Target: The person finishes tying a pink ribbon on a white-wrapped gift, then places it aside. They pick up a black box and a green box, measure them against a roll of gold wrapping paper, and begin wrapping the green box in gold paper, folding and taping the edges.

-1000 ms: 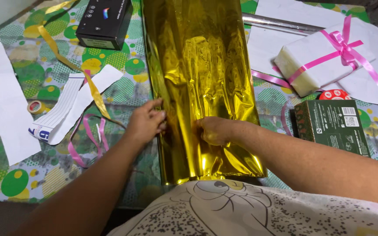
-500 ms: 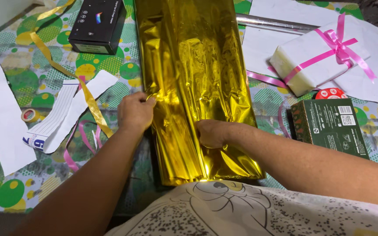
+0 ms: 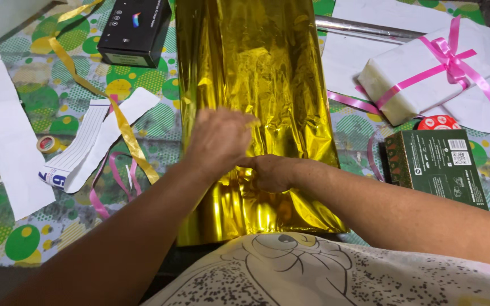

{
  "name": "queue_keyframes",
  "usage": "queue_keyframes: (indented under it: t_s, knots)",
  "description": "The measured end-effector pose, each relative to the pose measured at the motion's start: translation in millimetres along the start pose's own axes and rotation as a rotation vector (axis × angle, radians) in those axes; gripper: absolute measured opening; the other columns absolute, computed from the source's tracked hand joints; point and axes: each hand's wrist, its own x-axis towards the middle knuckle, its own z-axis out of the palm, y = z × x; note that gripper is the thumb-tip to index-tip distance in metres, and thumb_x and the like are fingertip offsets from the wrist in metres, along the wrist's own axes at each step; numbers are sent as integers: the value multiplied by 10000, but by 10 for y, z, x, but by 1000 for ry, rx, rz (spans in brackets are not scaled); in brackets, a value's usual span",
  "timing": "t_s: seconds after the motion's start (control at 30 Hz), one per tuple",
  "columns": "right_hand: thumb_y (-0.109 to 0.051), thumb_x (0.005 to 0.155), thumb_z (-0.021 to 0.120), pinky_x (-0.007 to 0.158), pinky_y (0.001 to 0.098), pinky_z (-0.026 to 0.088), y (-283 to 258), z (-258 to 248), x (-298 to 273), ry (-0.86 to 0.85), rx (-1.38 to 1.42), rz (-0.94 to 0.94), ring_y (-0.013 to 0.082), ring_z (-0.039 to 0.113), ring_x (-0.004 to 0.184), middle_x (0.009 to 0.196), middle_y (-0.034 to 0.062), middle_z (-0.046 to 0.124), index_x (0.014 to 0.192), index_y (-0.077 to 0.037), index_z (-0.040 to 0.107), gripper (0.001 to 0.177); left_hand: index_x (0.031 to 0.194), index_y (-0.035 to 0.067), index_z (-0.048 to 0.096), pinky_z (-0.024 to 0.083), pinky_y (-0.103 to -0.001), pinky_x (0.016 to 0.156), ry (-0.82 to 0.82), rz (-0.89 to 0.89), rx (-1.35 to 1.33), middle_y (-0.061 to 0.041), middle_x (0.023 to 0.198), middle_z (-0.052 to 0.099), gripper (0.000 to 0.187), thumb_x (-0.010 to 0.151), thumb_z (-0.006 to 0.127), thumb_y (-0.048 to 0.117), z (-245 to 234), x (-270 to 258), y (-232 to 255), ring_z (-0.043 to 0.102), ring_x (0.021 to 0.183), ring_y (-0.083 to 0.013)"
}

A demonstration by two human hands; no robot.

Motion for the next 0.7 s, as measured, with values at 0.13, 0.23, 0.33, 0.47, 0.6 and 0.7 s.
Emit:
queue_keyframes:
  t_s: [0.13,0.23,0.33,0.47,0.6,0.7]
  knots:
    - [-219,881,674,956,410,537,58,35,32,5,-55,-9,343,667,1161,1261,175,696,1527,-181,377,712,1445,214,599,357,-546,1128,-312,-311,43,-92,1431,617,463,1003,516,320,-10,-95,-84,623,1241,-263]
    - [-260,954,682,978,418,506,104,50,26,83,-35,17,353,636,1183,1271,197,667,1499,-118,387,636,1420,265,554,244,-617,1135,-398,-540,157,-98,1587,351,523,925,586,429,-101,-219,-456,388,1413,-305]
    - [-199,932,638,921,382,559,107,15,-19,-7,80,13,267,734,1087,1164,117,781,1276,-102,573,363,1495,177,473,209,-648,1086,-382,-732,216,-105,1660,225,695,876,645,444,-126,-333,-719,254,1489,-349]
    - [-128,928,589,879,378,593,61,2,-96,-39,224,66,236,773,1008,1105,98,785,1191,-73,600,268,1416,191,606,234,-587,1209,4,-210,298,-84,1589,475,501,922,588,275,56,-391,-472,369,1521,-294]
    - [-108,872,657,914,354,569,54,-1,-81,-21,165,66,210,739,1043,1124,86,771,1180,-88,642,308,1450,243,531,-33,-687,1214,-567,-37,321,-66,1553,448,474,988,566,339,293,-234,49,262,1528,-274]
    - [-183,930,673,939,355,537,127,8,-42,14,39,38,234,702,1065,1143,104,750,1203,-86,643,292,1491,261,478,-85,-717,1173,-587,-153,371,-79,1605,361,540,967,587,336,308,-205,30,249,1515,-310]
